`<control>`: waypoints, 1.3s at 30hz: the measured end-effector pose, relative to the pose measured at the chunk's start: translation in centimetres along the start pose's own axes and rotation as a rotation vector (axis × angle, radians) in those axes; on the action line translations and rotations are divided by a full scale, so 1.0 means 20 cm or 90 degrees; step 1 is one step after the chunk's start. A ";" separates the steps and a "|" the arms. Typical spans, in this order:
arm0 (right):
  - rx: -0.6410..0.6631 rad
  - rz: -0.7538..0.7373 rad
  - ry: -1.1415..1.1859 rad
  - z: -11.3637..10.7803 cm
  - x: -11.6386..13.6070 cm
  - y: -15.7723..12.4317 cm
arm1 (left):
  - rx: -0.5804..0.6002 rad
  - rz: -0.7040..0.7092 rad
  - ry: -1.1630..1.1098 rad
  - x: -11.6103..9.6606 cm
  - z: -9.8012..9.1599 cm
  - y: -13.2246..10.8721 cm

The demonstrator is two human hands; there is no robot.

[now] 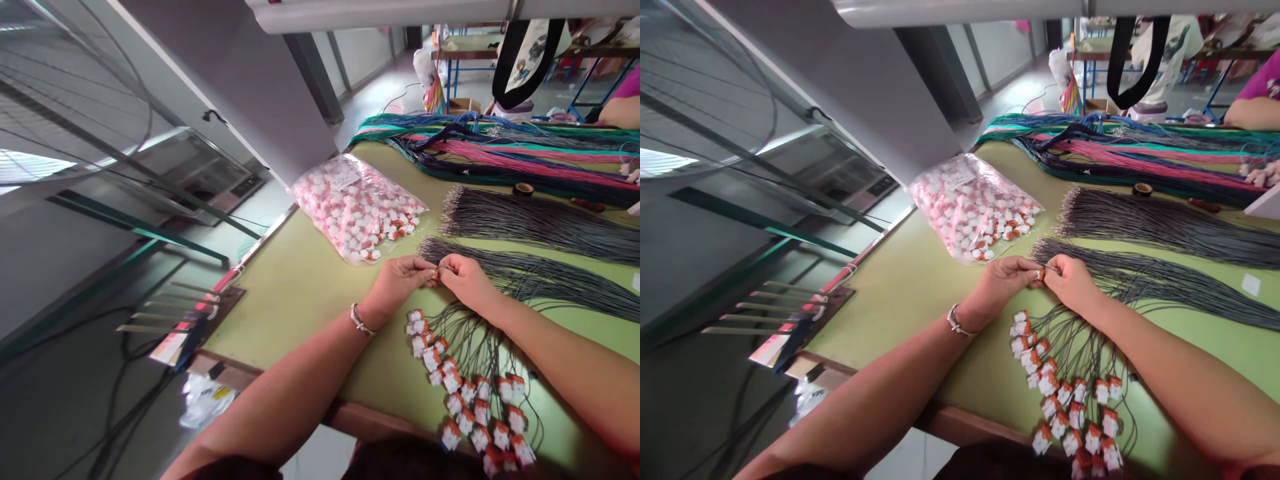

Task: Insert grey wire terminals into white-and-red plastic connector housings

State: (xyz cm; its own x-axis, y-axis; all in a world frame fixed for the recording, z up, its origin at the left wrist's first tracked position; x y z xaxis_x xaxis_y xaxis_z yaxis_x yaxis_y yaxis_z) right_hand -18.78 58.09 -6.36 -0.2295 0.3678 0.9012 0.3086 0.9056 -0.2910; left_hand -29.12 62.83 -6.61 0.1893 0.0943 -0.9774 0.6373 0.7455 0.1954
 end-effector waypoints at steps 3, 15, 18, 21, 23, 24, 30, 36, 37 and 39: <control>0.018 -0.019 0.010 0.00 0.01 0.00 | 0.005 -0.010 0.004 -0.01 -0.02 0.00; 0.103 0.059 0.124 0.02 -0.03 -0.01 | 0.517 0.145 0.237 -0.28 0.09 -0.11; 0.135 0.060 0.146 0.02 -0.01 -0.03 | 0.102 0.250 0.556 -0.33 -0.23 0.08; 0.195 0.068 0.187 0.05 0.01 -0.04 | -0.009 0.248 0.795 -0.26 -0.31 0.14; 0.196 0.063 0.183 0.05 0.02 -0.03 | 0.028 0.231 0.855 -0.19 -0.29 0.18; 0.188 0.059 0.170 0.04 0.02 -0.02 | 0.034 0.227 0.869 -0.17 -0.28 0.20; 0.135 0.059 0.123 0.03 0.00 -0.01 | 0.075 0.220 0.852 -0.14 -0.27 0.22; 0.061 0.115 0.139 -0.02 -0.03 -0.02 | -0.107 0.276 0.586 -0.30 -0.33 0.13; 0.043 0.115 0.149 -0.03 -0.03 -0.02 | -0.128 0.243 0.488 -0.29 -0.34 0.11; 0.014 0.101 0.153 -0.05 -0.03 -0.02 | -0.120 0.140 0.285 -0.20 -0.31 0.08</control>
State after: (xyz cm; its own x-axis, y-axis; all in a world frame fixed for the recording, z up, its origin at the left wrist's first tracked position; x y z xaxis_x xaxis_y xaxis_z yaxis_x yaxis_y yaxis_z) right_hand -17.89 57.27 -6.45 0.0466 0.4472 0.8932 0.3019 0.8461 -0.4393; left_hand -33.48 67.65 -2.91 -0.0600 0.5036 -0.8619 0.4650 0.7781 0.4223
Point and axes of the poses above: each hand's wrist, its own y-axis towards the middle knuckle, its own z-axis out of the palm, x = y × z, the point moved 10 cm from there along y, towards the middle knuckle, and after that the axes turned 15 degrees about z, right-handed, at the moved point
